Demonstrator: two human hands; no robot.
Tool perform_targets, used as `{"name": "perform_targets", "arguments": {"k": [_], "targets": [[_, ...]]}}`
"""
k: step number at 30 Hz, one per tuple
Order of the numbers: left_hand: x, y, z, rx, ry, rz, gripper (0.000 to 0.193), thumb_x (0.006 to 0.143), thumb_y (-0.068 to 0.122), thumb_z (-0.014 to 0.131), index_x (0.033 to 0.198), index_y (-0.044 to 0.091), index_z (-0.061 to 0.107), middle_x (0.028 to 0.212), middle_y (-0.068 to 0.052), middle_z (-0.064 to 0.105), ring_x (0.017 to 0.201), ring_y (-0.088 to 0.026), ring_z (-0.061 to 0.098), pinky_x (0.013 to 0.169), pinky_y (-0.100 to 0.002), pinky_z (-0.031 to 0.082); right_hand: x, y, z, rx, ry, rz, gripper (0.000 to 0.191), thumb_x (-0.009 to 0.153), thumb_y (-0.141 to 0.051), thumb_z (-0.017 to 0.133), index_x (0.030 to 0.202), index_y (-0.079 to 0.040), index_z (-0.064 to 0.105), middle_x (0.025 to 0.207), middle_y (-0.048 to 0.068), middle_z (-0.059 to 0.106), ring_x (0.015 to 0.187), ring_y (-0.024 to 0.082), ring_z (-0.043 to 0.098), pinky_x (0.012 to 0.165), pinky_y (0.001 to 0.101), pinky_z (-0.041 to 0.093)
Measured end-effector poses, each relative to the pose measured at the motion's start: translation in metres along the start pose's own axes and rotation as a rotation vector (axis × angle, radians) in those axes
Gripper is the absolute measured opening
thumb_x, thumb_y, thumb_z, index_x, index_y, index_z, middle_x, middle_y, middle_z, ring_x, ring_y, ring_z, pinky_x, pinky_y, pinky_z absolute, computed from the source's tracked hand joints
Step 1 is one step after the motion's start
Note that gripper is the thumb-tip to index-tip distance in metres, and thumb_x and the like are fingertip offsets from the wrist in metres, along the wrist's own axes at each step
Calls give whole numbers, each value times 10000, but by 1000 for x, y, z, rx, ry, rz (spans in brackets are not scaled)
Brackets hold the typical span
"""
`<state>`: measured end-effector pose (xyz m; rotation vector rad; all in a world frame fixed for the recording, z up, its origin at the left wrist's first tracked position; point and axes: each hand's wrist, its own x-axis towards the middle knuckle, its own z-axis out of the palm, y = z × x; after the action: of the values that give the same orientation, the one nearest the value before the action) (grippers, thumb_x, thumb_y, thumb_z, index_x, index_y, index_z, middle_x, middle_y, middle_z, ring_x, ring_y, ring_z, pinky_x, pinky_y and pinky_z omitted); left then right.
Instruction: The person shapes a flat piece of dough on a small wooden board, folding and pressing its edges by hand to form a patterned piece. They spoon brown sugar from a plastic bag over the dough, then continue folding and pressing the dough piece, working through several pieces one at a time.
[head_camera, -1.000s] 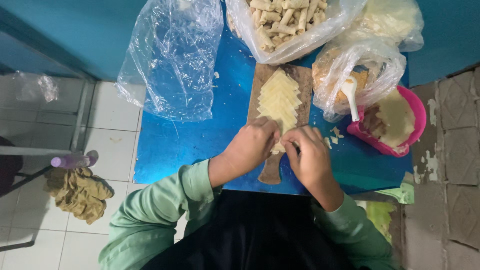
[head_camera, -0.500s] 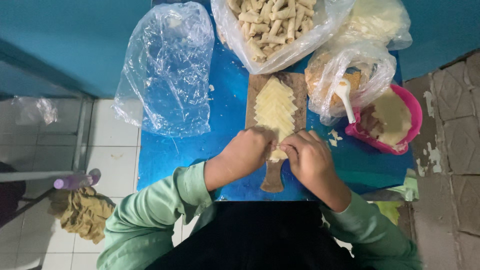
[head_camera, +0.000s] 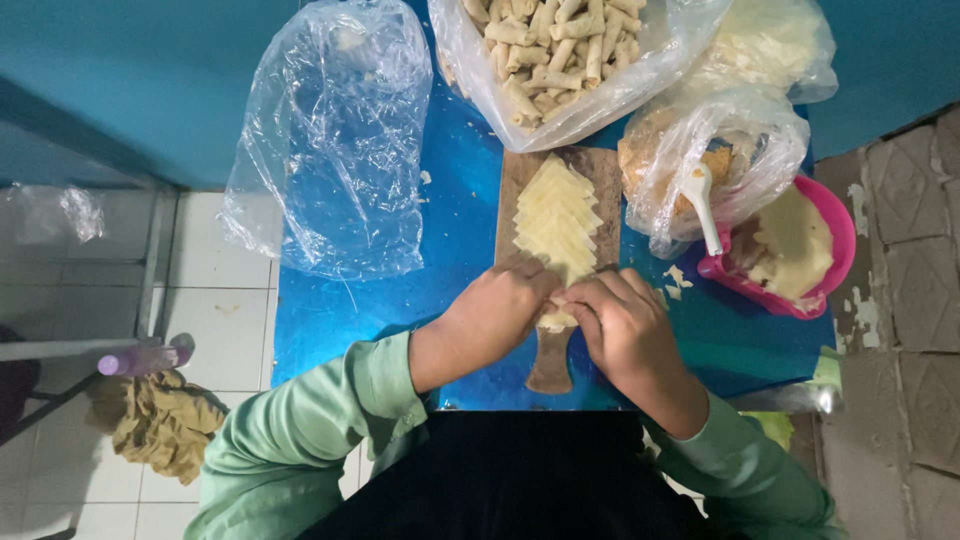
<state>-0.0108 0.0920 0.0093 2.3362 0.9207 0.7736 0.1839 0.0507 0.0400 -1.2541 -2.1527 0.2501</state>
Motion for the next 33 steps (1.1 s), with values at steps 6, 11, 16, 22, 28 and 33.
{"name": "perform_targets", "arguments": {"k": [6,11,16,22,28,33], "targets": [[1,3,-5,96,50,28,139,833,36,636,969,42,662,892,-165,639,931,-374,638,814,-453,527,2,4,3,-53,24,54,82,896,-31,675,946,-85,709,920,89,665,846,336,589,760,435,484],[-2,3,-4,102,24,-11,113,886,60,645,993,26,642,884,-157,641,939,-371,628,819,-458,517,3,3,2,-31,9,23,111,901,-28,649,982,-83,701,923,76,659,873,318,605,784,431,484],[-2,0,-2,123,-5,-9,109,884,62,641,986,26,628,913,-154,631,960,-360,626,855,-447,522,5,0,1,-37,2,28,69,898,-109,688,963,-86,698,917,59,666,856,297,598,763,417,461],[2,-1,-1,164,82,43,99,905,82,661,994,39,653,948,-154,608,963,-355,597,853,-446,504,5,-3,3,-180,52,-16,181,908,-51,648,1058,-104,736,978,29,690,880,259,590,780,394,437],[0,2,-6,34,99,-70,310,830,148,758,1053,3,597,1024,-156,627,981,-383,590,853,-450,496,2,1,4,-273,32,-37,223,918,-84,666,1123,-93,752,1033,19,716,890,245,595,769,395,423],[-1,1,-7,46,100,-127,348,809,192,806,1011,25,577,1025,-166,629,994,-389,594,854,-454,498,8,15,7,-189,16,9,204,922,-114,698,1120,-99,747,1019,41,723,886,279,603,817,399,467]]}}
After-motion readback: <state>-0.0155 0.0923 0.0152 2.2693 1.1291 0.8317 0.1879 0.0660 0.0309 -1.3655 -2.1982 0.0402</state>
